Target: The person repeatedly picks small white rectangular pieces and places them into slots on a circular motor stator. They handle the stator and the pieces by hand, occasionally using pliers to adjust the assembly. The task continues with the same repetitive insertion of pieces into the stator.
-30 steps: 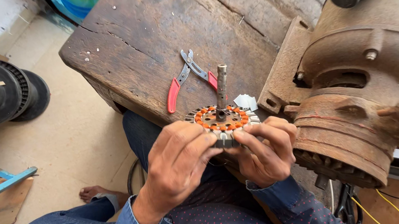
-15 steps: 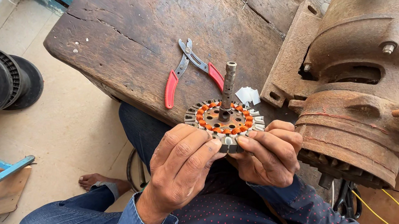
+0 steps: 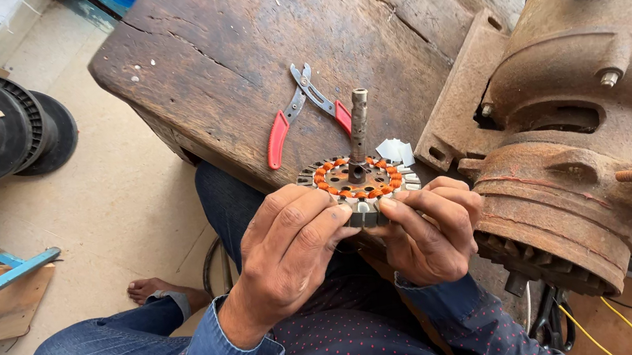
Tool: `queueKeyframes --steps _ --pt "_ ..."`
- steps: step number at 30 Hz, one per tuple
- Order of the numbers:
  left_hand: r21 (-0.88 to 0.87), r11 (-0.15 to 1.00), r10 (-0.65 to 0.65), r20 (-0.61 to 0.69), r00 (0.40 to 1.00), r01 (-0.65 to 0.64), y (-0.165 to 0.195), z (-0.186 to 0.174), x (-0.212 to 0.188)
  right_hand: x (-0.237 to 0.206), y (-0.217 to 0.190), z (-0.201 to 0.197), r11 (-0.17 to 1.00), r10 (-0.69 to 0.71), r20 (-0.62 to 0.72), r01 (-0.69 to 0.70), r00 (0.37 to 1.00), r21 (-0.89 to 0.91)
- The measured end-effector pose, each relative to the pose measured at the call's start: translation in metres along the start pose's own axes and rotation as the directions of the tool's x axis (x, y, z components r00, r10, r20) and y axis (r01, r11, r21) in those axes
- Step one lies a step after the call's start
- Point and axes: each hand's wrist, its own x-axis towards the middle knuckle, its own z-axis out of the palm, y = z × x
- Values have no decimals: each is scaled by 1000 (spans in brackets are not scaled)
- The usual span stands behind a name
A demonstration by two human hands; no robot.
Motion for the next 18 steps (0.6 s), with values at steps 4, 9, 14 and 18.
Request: queueKeyframes --steps 4,9,14,18 --pt "12 1000 -1 16 1000 1 1 -2 2 2 1 3 1000 -11 -41 10 999 -13" --pt "14 1000 2 2 1000 -2 3 1 3 3 1 5 1000 8 -67 -9 998 -9" --pt "33 999 25 0 1000 -25 0 2 9 11 -6 1 992 110 -12 -111 994 -63" --pt "23 1000 -8 89 996 6 -3 -4 20 24 -14 -2 983 173 47 -169 984 -75"
